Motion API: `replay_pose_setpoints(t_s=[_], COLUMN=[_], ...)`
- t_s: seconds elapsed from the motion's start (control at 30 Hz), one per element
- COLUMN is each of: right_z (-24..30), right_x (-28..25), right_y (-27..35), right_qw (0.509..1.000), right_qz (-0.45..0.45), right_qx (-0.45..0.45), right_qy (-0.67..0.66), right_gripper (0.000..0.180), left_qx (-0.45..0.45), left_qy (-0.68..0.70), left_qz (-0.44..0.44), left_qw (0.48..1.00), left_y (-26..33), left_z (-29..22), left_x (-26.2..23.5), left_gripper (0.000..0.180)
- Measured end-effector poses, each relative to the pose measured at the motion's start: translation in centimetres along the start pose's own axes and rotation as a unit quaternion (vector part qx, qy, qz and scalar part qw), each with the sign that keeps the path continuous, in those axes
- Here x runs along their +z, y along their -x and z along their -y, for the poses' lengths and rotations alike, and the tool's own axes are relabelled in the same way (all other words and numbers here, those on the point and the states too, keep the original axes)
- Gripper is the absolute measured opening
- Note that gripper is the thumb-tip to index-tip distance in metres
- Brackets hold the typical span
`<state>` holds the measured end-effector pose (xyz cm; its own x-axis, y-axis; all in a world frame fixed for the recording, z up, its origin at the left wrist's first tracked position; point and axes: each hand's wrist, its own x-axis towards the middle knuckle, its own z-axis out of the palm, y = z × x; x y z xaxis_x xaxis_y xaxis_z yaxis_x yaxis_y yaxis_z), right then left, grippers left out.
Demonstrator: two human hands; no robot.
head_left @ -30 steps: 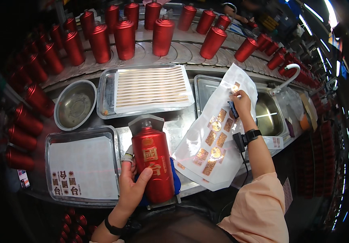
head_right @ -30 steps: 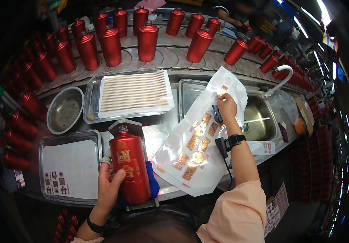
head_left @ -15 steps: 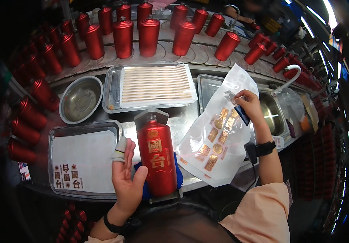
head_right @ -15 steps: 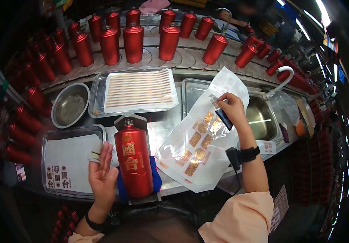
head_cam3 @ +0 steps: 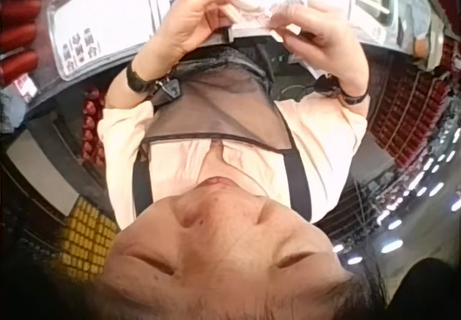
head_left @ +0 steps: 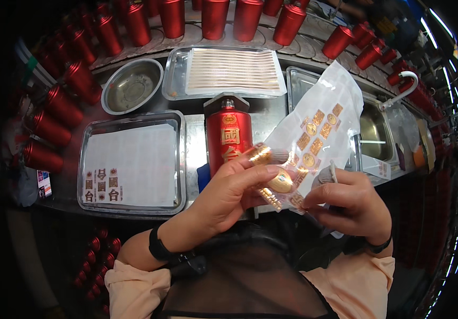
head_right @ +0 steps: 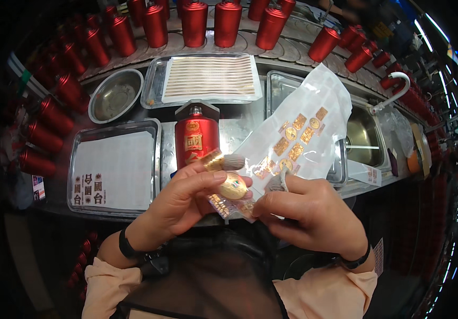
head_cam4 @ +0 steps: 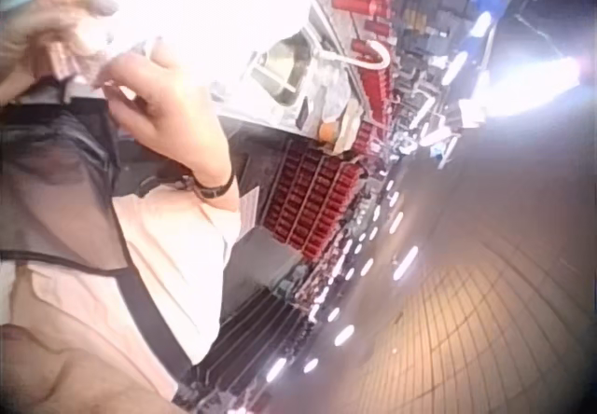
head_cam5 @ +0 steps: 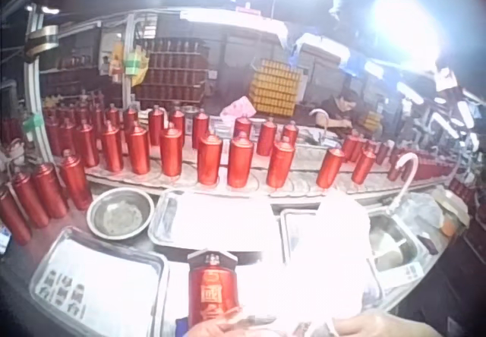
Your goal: Applying decorative adhesive labels to red cylindrical canisters on a factory production line.
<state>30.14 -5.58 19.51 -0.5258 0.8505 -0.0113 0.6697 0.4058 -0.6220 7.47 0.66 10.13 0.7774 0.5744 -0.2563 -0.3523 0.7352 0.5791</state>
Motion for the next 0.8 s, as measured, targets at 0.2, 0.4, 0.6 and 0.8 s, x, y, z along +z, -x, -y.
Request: replay_pose_setpoints(t_s=[0.2, 0.4, 0.6, 0.8], right_z=[-2.2, -3.4, -1.4, -2.7], right_x=[7.4, 11.3, 11.7, 13.8], right_y=[0.0, -1.2, -1.7, -1.8], right_qw=[0.912, 0.88, 0.861, 0.927], right_qz=[-0.12, -0.074, -0.141, -0.245], right_qx=[0.146, 0.13, 0.149, 0.018], right_qy=[-0.365, -0.45, -0.465, -0.283], right_gripper=[0.048, 0.044, 0.035, 0.027], left_qx=[0.094, 0.141, 0.159, 0.143], left_qy=[-0.033, -0.074, -0.057, -0.041], left_qz=[-0.071, -0.123, -0.13, -0.122], left_qw=[0.993, 0.98, 0.977, 0.981], left_y=[2.6, 4.7, 5.7, 6.0], left_z=[0.5, 0.1, 0.5, 0.4], left_x=[0.2, 0.0, -1.4, -1.5], left_gripper=[0.045, 0.042, 0.043, 0.045])
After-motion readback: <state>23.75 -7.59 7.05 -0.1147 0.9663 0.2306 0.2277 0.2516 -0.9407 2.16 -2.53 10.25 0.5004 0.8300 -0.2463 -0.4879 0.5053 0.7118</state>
